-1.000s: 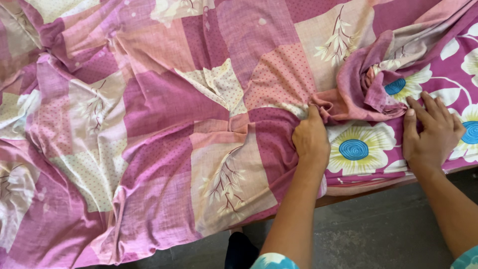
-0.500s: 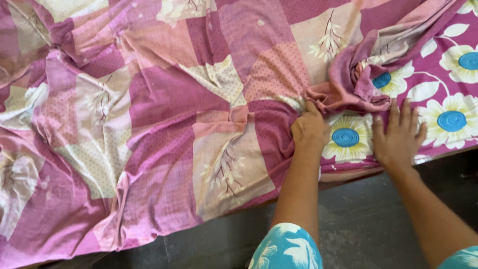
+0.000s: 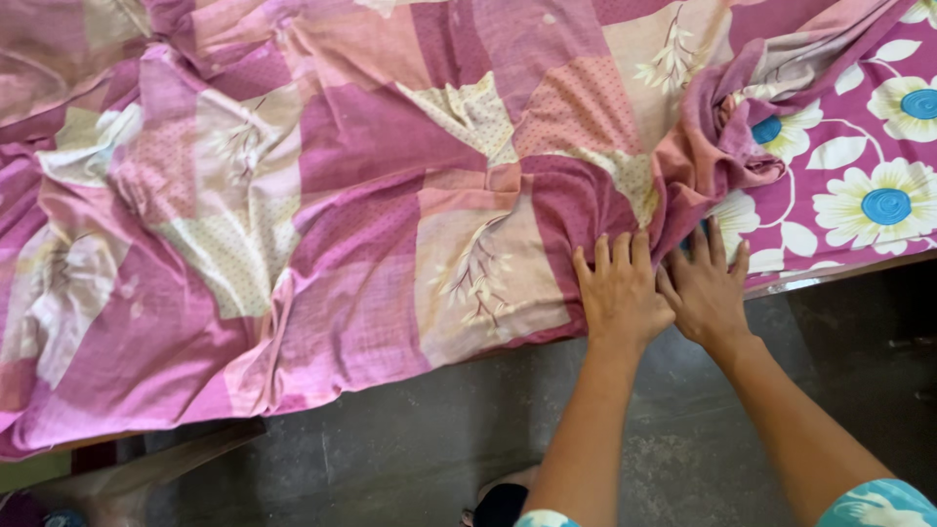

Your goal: The person folds a patterned blanket on a bed by hand, smoothing the fabric and folding it repeatedly until it forms a rectangular bundle.

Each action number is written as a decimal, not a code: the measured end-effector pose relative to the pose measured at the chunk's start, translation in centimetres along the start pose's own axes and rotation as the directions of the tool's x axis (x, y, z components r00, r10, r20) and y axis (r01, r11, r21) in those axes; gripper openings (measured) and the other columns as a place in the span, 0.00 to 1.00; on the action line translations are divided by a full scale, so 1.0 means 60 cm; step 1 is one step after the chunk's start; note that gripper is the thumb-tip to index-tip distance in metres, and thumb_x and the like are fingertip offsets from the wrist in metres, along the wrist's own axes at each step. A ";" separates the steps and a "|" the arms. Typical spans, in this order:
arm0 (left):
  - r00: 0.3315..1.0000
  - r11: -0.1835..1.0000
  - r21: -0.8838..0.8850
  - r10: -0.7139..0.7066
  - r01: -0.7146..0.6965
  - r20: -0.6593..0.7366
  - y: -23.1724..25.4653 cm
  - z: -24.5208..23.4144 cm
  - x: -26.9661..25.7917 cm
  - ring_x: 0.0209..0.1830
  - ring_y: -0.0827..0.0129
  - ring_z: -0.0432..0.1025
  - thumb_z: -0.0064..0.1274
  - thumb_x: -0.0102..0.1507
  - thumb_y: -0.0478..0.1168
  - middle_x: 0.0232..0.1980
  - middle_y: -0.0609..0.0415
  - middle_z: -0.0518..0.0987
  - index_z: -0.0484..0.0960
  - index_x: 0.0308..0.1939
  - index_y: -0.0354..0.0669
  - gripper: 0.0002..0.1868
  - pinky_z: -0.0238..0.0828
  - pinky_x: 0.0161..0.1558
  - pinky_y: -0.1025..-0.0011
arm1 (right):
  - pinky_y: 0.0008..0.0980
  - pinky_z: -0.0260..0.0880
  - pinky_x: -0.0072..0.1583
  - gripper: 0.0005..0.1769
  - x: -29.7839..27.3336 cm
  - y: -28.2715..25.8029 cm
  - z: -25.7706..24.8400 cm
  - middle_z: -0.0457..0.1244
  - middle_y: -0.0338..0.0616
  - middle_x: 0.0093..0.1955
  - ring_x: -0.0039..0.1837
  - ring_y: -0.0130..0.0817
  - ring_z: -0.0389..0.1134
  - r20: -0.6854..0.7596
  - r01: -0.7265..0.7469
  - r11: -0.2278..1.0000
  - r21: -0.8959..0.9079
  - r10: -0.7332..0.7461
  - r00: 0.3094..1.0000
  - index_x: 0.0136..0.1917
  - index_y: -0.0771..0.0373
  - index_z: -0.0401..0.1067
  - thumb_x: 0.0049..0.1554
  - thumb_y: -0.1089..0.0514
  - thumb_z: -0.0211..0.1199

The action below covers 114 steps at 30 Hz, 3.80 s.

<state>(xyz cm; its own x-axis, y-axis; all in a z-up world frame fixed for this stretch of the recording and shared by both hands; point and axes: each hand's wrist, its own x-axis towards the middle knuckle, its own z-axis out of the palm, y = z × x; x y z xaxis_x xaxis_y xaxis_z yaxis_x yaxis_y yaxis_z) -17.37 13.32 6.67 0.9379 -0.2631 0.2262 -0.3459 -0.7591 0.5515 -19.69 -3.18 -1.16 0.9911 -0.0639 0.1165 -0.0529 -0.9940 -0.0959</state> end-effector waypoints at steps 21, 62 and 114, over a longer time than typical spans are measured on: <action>0.995 0.930 0.354 0.084 -0.098 0.055 -0.079 0.055 -0.024 0.51 0.55 0.76 0.57 0.62 0.40 0.43 0.51 0.81 0.80 0.43 0.46 0.07 0.75 0.47 0.52 | 0.79 0.10 0.69 0.58 0.023 0.029 0.076 0.21 0.59 0.86 0.83 0.58 0.06 0.363 -0.165 0.973 0.162 0.097 0.927 0.82 0.52 0.42 0.49 0.23 0.55; 0.877 0.879 -0.080 -0.455 0.471 0.154 -0.253 -0.044 -0.004 0.48 0.37 0.76 0.45 0.68 0.45 0.45 0.33 0.81 0.73 0.54 0.36 0.17 0.70 0.50 0.43 | 0.75 0.10 0.72 0.57 0.036 -0.039 -0.017 0.20 0.56 0.86 0.85 0.55 0.08 0.452 -0.265 0.946 0.188 0.156 0.878 0.83 0.42 0.38 0.50 0.17 0.48; 0.478 0.495 -0.001 -0.839 0.869 0.261 -0.359 -0.106 0.009 0.59 0.47 0.75 0.36 0.66 0.56 0.58 0.47 0.81 0.82 0.56 0.50 0.25 0.73 0.54 0.52 | 0.75 0.09 0.72 0.54 0.029 -0.069 -0.054 0.19 0.54 0.87 0.84 0.58 0.09 0.404 -0.269 0.915 0.300 0.133 0.905 0.82 0.28 0.38 0.48 0.18 0.51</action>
<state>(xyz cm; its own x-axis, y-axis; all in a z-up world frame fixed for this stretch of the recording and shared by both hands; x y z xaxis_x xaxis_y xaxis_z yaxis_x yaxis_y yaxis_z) -9.57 33.30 0.05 0.7455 0.3552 -0.5640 0.6436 -0.6038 0.4704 -18.12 0.53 2.67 0.9392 -0.1546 -0.3066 -0.2782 -0.8661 -0.4153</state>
